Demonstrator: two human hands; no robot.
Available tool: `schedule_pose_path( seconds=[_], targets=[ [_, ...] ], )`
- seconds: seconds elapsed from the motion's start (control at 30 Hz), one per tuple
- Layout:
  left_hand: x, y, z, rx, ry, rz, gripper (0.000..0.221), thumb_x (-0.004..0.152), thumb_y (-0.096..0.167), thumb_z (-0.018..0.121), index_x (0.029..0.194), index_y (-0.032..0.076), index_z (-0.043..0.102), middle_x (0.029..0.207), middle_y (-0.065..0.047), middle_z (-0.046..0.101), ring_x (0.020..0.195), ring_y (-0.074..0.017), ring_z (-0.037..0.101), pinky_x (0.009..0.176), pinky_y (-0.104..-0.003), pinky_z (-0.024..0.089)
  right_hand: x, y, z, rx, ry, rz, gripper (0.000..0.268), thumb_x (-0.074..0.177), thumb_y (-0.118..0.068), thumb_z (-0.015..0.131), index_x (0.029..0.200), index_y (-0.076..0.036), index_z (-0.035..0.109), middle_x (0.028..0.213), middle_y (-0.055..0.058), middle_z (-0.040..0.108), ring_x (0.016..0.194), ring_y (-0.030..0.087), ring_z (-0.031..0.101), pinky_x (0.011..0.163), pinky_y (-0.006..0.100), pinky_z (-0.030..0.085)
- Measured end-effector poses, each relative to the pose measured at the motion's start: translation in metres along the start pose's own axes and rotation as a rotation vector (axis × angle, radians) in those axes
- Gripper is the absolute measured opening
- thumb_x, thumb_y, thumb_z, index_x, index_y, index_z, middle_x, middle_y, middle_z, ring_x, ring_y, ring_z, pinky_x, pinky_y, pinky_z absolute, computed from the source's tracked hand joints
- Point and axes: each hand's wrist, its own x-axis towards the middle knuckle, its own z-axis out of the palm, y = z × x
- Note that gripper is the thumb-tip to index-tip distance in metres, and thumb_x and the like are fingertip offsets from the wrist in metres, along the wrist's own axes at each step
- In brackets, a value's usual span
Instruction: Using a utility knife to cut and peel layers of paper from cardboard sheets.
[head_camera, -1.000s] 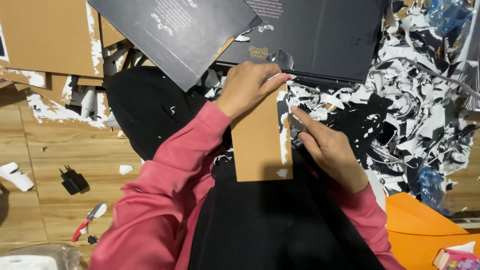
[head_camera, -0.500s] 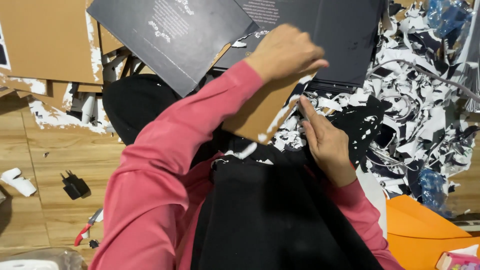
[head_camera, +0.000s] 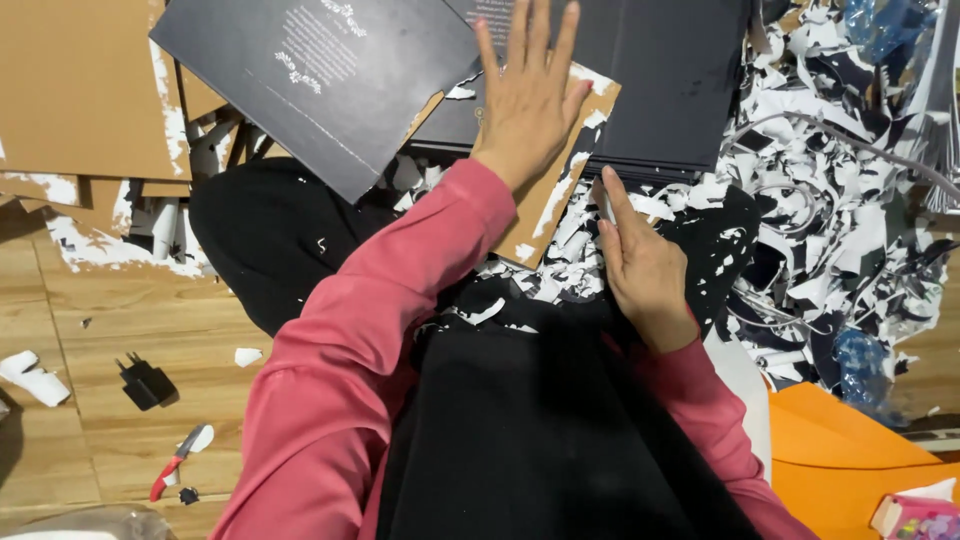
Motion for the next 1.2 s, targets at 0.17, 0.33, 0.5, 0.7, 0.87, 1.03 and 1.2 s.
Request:
schedule_pose_path(
  seconds=[0.17,0.33,0.5,0.7,0.87,1.03,1.2],
  targets=[
    [0.005,-0.005,0.0,-0.085,0.044,0.224,0.056,0.102,0.041,0.032,0.144,0.008,0.014,0.147,-0.016,0.008,0.135,-0.0277,0.004,0.107,-0.054,0.003,0.007,0.004,0.005,-0.105,-0.008,-0.049,0.043,0.097,-0.027,0.034,0.141,-0.024,0.03,0.08,0.005,0.06,0.06,0.025,0.055,0.051,0.036,0.041],
    [0.01,-0.008,0.009,-0.133,0.126,0.343,0.055,0.102,0.037,0.036,0.142,0.004,0.02,0.145,-0.018,0.014,0.134,-0.0296,0.011,0.108,-0.051,0.004,0.01,0.009,0.01,-0.136,-0.015,-0.1,0.044,0.098,-0.027,0.035,0.141,-0.023,0.03,0.076,0.003,0.057,0.055,0.022,0.052,0.046,0.034,0.038],
    [0.01,-0.009,0.008,-0.119,0.126,0.347,0.055,0.103,0.037,0.036,0.143,0.004,0.018,0.146,-0.018,0.014,0.135,-0.0295,0.01,0.108,-0.051,0.005,0.013,0.013,0.017,-0.22,0.019,-0.15,0.042,0.099,-0.029,0.033,0.141,-0.025,0.033,0.075,0.002,0.056,0.054,0.021,0.052,0.043,0.033,0.038],
    [0.013,-0.009,0.015,-0.13,0.143,0.352,0.056,0.103,0.038,0.039,0.142,0.004,0.018,0.146,-0.019,0.015,0.135,-0.0307,0.011,0.108,-0.051,0.004,0.014,0.018,0.023,-0.349,0.067,-0.19,0.041,0.101,-0.029,0.03,0.142,-0.026,0.03,0.071,0.003,0.05,0.046,0.021,0.045,0.039,0.033,0.037],
    [0.012,-0.009,0.016,-0.125,0.151,0.35,0.056,0.103,0.037,0.039,0.143,0.004,0.019,0.146,-0.019,0.014,0.135,-0.0302,0.01,0.109,-0.05,0.005,0.014,0.017,0.03,-0.402,0.075,-0.147,0.041,0.1,-0.028,0.035,0.141,-0.026,0.032,0.072,0.004,0.046,0.042,0.024,0.043,0.036,0.035,0.037],
    [0.012,-0.009,0.018,-0.127,0.166,0.355,0.055,0.102,0.036,0.04,0.143,0.004,0.02,0.146,-0.018,0.015,0.134,-0.0296,0.009,0.109,-0.049,0.005,0.015,0.017,0.041,-0.409,0.169,-0.11,0.04,0.1,-0.027,0.039,0.14,-0.028,0.034,0.071,0.003,0.043,0.042,0.025,0.042,0.035,0.037,0.035],
    [0.012,-0.008,0.017,-0.117,0.136,0.375,0.056,0.102,0.038,0.035,0.144,0.004,0.02,0.146,-0.016,0.009,0.134,-0.028,0.004,0.109,-0.049,0.004,0.025,-0.01,0.018,0.071,0.319,-0.089,0.035,0.099,-0.01,0.034,0.134,-0.014,0.039,0.132,0.006,0.046,0.117,0.021,0.052,0.097,0.032,0.043]
  ],
)
